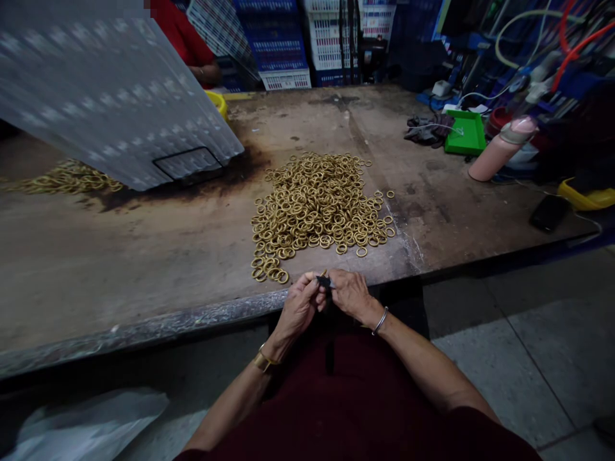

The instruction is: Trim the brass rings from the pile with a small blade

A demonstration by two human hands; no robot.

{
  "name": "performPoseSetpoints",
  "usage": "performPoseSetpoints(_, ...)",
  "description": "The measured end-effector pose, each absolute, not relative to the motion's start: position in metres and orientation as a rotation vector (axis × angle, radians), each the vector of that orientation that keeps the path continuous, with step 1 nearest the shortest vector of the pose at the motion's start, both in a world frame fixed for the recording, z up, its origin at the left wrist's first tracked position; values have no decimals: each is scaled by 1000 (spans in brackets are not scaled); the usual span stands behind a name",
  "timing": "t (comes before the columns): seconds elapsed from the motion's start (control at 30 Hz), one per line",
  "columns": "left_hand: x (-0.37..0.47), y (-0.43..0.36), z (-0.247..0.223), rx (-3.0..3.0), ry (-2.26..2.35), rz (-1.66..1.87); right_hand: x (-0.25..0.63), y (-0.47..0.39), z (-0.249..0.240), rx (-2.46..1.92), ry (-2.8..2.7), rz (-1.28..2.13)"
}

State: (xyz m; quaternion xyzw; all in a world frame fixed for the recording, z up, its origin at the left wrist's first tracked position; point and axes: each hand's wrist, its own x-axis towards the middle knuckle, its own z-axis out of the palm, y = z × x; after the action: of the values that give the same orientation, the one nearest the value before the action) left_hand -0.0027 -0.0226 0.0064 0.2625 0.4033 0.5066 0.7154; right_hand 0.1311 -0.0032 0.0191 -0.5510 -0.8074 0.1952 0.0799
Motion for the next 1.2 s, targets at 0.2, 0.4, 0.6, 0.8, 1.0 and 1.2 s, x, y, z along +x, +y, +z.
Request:
performPoseSetpoints(0.2, -3, -23, 7, 568, 894, 1112, 130, -2, 15, -1799, -2414, 544)
performPoseSetpoints(0.4, -11, -29, 16, 521, 746, 1021, 146, 22, 13, -1994, -2226, 389)
performPoseSetpoints(0.6, -15, -22, 11, 318, 744, 1012, 141, 43, 13, -2041, -2154, 298)
performPoseSetpoints(0.8, -21, -18, 3, 233, 707, 1012, 136, 50, 11, -2111, -2200, 307)
performPoseSetpoints(1.0, -24, -14, 2, 173, 626, 967, 143, 47, 9, -2032, -2174, 345)
performPoseSetpoints(1.2, -22, -11, 5, 77, 676, 983, 140, 42, 6, -1913, -2034, 507)
